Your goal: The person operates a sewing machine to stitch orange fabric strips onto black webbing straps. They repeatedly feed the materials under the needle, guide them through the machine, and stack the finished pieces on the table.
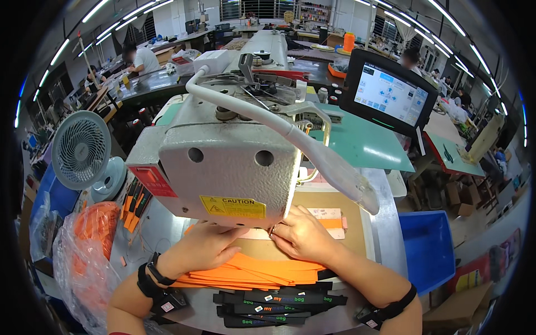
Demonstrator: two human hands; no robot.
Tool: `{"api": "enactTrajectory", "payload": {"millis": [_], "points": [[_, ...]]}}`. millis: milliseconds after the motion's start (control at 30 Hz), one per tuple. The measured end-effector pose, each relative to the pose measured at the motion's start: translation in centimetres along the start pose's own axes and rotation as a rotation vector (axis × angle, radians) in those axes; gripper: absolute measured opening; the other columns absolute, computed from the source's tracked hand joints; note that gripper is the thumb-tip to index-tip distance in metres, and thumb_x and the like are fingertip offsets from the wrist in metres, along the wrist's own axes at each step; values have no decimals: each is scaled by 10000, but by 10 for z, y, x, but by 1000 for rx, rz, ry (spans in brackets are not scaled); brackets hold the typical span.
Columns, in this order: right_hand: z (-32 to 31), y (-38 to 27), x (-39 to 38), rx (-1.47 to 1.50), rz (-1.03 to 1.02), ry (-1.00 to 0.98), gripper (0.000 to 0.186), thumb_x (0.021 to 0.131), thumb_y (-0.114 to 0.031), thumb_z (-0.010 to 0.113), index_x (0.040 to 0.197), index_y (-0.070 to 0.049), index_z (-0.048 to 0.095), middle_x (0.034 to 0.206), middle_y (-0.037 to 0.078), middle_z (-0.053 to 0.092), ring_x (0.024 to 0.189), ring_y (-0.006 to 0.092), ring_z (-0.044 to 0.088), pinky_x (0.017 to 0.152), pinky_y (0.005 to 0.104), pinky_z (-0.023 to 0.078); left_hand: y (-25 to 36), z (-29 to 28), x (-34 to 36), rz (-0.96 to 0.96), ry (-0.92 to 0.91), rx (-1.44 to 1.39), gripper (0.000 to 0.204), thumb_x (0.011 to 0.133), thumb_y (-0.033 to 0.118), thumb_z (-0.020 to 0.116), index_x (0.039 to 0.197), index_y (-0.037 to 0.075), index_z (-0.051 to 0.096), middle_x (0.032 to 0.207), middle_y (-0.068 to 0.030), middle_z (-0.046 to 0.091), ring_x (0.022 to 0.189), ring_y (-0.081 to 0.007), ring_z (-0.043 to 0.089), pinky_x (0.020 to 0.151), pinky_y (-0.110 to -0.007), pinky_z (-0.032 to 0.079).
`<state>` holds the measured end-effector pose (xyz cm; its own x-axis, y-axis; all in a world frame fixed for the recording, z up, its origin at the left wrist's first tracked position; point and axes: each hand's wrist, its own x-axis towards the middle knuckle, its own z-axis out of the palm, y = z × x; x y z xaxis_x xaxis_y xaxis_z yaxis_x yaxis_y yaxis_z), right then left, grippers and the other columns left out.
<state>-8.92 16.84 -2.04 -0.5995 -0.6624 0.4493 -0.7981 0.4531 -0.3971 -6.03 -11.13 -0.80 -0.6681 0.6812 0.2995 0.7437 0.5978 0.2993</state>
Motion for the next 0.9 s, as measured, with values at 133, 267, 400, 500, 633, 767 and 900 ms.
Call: {"api": "enactTrajectory", "payload": {"millis": [133, 267, 400, 500, 633, 767, 900], "points": [[2, -2, 3, -4, -8, 3, 113, 838, -92, 759, 930, -32, 731, 1004, 94, 678, 972, 315, 629, 836, 430, 489, -4, 0, -2, -3, -23, 14, 535, 890, 236, 709, 1383, 69, 586, 1262, -116, 675, 1253, -341, 578, 1058, -503, 428], [2, 3, -1, -15, -47, 79, 134, 831, -84, 755, 960, -48, 744, 1003, 83, 678, 948, 299, 627, 807, 425, 494, -4, -1, -1, -28, -55, 51, 533, 887, 247, 709, 1378, 77, 589, 1271, -134, 671, 1252, -347, 581, 1066, -511, 424], [10, 17, -2, -23, -132, 116, 204, 833, -143, 683, 1018, -58, 704, 981, 108, 619, 945, 320, 607, 814, 456, 496, 1, -3, 6, -73, -130, 71, 522, 867, 216, 708, 1362, 89, 600, 1290, -176, 653, 1220, -373, 600, 1073, -502, 427], [21, 21, 1, 18, -128, 138, 135, 827, -150, 691, 935, -69, 698, 927, 103, 594, 941, 311, 592, 818, 453, 479, 9, -11, 2, -168, -92, -23, 471, 815, 119, 702, 1274, 25, 650, 1289, -222, 633, 1201, -440, 578, 1047, -496, 452], [20, 19, -1, 58, -119, 174, 73, 830, -140, 714, 852, -73, 734, 890, 80, 616, 944, 299, 601, 827, 436, 487, 11, -7, 6, -98, -28, -59, 474, 801, 87, 732, 1265, 24, 655, 1204, -217, 675, 1094, -426, 629, 1017, -481, 436], [21, 23, -6, 106, -130, 227, 74, 820, -123, 716, 857, -70, 752, 888, 82, 640, 936, 300, 617, 834, 432, 498, 10, -4, 9, -76, -19, -98, 457, 805, 51, 708, 1257, 11, 655, 1214, -220, 675, 1104, -427, 630, 1015, -470, 437], [21, 25, -1, 192, -110, 218, 85, 807, -97, 706, 852, -54, 764, 887, 93, 660, 930, 307, 632, 848, 431, 511, 7, -6, 8, -69, -21, -101, 451, 807, 26, 691, 1256, 5, 653, 1229, -217, 679, 1121, -422, 633, 1017, -468, 439]]}}
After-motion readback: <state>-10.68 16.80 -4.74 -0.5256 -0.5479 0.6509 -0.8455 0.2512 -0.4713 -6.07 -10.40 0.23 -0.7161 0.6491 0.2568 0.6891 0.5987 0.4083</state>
